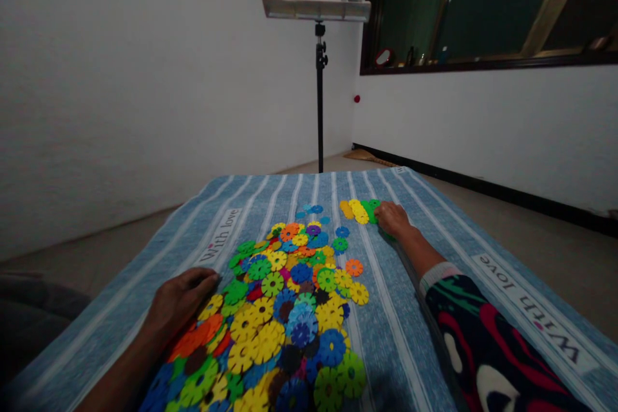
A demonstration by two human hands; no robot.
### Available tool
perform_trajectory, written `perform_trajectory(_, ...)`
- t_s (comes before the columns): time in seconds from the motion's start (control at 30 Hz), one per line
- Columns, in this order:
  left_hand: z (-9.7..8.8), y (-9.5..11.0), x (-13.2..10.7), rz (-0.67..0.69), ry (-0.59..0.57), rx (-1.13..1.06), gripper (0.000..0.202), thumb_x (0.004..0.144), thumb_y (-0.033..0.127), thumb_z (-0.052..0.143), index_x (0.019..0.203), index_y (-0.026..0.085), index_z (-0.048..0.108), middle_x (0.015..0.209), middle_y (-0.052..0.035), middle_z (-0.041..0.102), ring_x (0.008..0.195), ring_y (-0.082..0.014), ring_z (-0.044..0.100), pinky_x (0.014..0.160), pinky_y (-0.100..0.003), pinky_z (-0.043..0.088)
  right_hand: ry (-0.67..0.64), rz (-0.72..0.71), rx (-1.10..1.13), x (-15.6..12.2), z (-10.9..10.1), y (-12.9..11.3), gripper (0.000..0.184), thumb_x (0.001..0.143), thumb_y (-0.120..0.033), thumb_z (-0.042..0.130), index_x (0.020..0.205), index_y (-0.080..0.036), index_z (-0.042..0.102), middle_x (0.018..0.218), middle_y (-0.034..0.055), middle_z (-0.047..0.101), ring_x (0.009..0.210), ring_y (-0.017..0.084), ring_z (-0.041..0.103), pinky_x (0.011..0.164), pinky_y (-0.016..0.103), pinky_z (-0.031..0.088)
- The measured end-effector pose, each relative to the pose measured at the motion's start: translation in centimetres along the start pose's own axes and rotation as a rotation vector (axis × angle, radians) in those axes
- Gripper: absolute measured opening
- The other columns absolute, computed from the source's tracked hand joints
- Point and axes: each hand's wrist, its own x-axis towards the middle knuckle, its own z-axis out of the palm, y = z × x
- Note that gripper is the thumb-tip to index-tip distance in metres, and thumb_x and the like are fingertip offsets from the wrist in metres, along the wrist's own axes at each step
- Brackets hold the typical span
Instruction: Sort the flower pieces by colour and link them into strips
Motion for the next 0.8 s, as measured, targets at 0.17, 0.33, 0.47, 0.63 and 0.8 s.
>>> perform_trajectory(0.17, 0.1, -0.1, -0.1, 0.0, -0.002, 0.027, 0.033, 0.069, 0.049, 0.053, 0.074, 0.022, 0.071, 0.079, -0.0029, 0.074, 0.077, -0.0242, 0.067, 0.065, -0.027, 0.047, -0.001, 0.041, -0.016, 0.2, 0.5, 0.4, 0.031, 0.091, -0.02, 0.041, 0.097, -0.013, 0.071, 0.106, 0.0154, 0.066, 0.1, 0.023, 0.059, 0.075, 0.028, 0.039)
perform_trajectory(0.33, 0.2, 0.1, -0.1, 0.03, -0.002, 0.042, 0.032, 0.07, 0.048, 0.051, 0.072, 0.022, 0.07, 0.079, -0.0026, 0.074, 0.079, -0.0236, 0.066, 0.066, -0.027, 0.047, 0.044, 0.053, -0.005, -0.1, 1.1, 0.6, 0.03, 0.091, -0.022, 0.043, 0.105, -0.016, 0.069, 0.111, 0.0139, 0.065, 0.106, 0.023, 0.057, 0.081, 0.029, 0.039)
perform_trajectory(0.47, 0.2, 0.3, 0.0, 0.034, -0.001, 0.065, 0.031, 0.069, 0.047, 0.051, 0.072, 0.022, 0.069, 0.08, -0.0022, 0.074, 0.079, -0.0226, 0.066, 0.068, -0.027, 0.046, 0.046, 0.032, 0.015, -0.4, 1.5, 0.5, 0.025, 0.087, -0.026, 0.05, 0.099, -0.019, 0.071, 0.107, 0.0106, 0.066, 0.104, 0.022, 0.057, 0.081, 0.028, 0.04)
perform_trajectory(0.63, 0.2, 0.1, 0.0, 0.009, -0.021, 0.077, 0.032, 0.07, 0.047, 0.05, 0.074, 0.021, 0.069, 0.078, -0.0024, 0.073, 0.076, -0.022, 0.065, 0.068, -0.027, 0.045, 0.056, 0.001, 0.011, -0.5, 1.6, 0.1, 0.024, 0.085, -0.029, 0.053, 0.097, -0.019, 0.071, 0.107, 0.0104, 0.065, 0.104, 0.023, 0.055, 0.082, 0.029, 0.04)
perform_trajectory(0.8, 0.3, -0.2, 0.0, 0.008, -0.017, 0.074, 0.033, 0.07, 0.048, 0.05, 0.074, 0.021, 0.069, 0.079, -0.0023, 0.073, 0.077, -0.0225, 0.065, 0.068, -0.028, 0.045, 0.087, 0.0, 0.032, -0.3, 1.4, -0.5, 0.024, 0.085, -0.027, 0.052, 0.096, -0.017, 0.071, 0.106, 0.0121, 0.064, 0.105, 0.025, 0.054, 0.085, 0.032, 0.04)
